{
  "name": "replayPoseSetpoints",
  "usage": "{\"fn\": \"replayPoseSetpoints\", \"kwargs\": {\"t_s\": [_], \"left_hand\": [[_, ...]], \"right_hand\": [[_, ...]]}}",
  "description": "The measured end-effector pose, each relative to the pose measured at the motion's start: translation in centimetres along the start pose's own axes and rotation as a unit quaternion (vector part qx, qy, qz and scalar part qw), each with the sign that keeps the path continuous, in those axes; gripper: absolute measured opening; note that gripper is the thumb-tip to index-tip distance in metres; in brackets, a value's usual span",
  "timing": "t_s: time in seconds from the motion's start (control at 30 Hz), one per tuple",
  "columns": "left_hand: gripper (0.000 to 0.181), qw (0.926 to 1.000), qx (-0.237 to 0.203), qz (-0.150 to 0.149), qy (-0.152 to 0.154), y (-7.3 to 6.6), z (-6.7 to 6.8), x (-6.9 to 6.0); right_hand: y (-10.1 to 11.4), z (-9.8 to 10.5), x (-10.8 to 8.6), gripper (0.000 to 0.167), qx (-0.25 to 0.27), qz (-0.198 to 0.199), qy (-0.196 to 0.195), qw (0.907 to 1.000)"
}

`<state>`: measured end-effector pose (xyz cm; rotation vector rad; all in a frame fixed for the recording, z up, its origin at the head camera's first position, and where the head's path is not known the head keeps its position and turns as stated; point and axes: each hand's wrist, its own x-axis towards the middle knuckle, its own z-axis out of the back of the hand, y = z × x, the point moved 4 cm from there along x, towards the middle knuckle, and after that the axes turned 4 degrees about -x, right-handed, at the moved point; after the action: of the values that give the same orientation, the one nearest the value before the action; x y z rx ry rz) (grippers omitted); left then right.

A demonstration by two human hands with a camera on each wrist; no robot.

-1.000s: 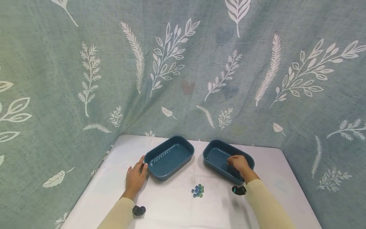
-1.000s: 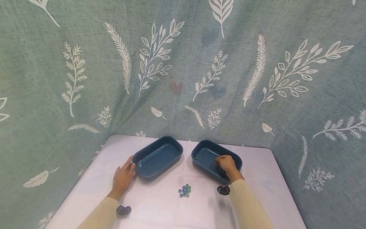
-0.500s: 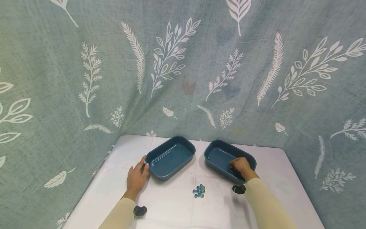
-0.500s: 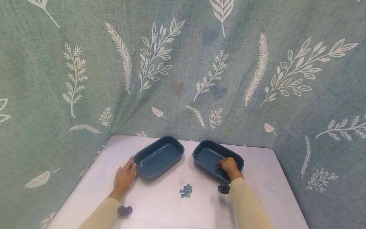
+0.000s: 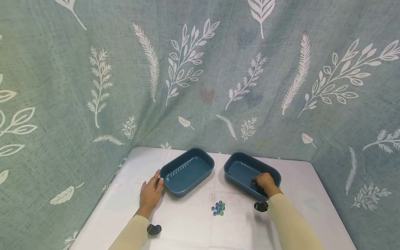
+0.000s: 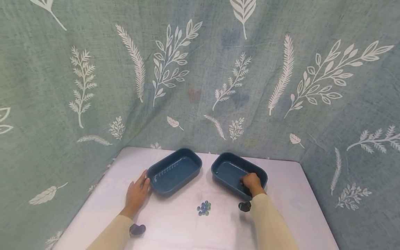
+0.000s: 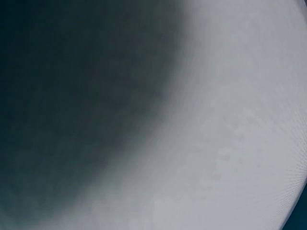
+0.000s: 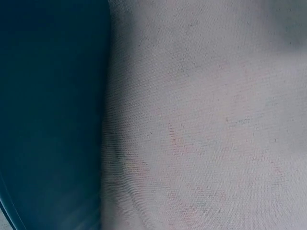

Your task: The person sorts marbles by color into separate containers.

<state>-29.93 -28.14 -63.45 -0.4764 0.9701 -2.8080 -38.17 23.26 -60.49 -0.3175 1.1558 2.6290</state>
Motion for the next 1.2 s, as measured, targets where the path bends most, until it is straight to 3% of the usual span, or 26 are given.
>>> {"fn": "replayPoseSetpoints", "kwargs": {"t_s": [0.53, 0.87, 1.2], "left_hand": [[0.061, 1.0, 0.004, -0.006, 0.0, 0.0, -0.1, 0.0], [0.061, 0.9999, 0.005, -0.005, -0.009, 0.7, -0.4, 0.0], [0.059, 0.9997, -0.009, -0.019, -0.009, 0.4, -0.2, 0.1]], "right_hand": [[0.1, 0.0, -0.3, 0.025, 0.0, -0.013, 0.005, 0.9999], [1.0, 0.5, -1.5, 0.017, 0.013, 0.024, -0.019, 0.9994], [2.8, 1.4, -4.2, 0.026, 0.071, 0.043, 0.002, 0.9966]]}}
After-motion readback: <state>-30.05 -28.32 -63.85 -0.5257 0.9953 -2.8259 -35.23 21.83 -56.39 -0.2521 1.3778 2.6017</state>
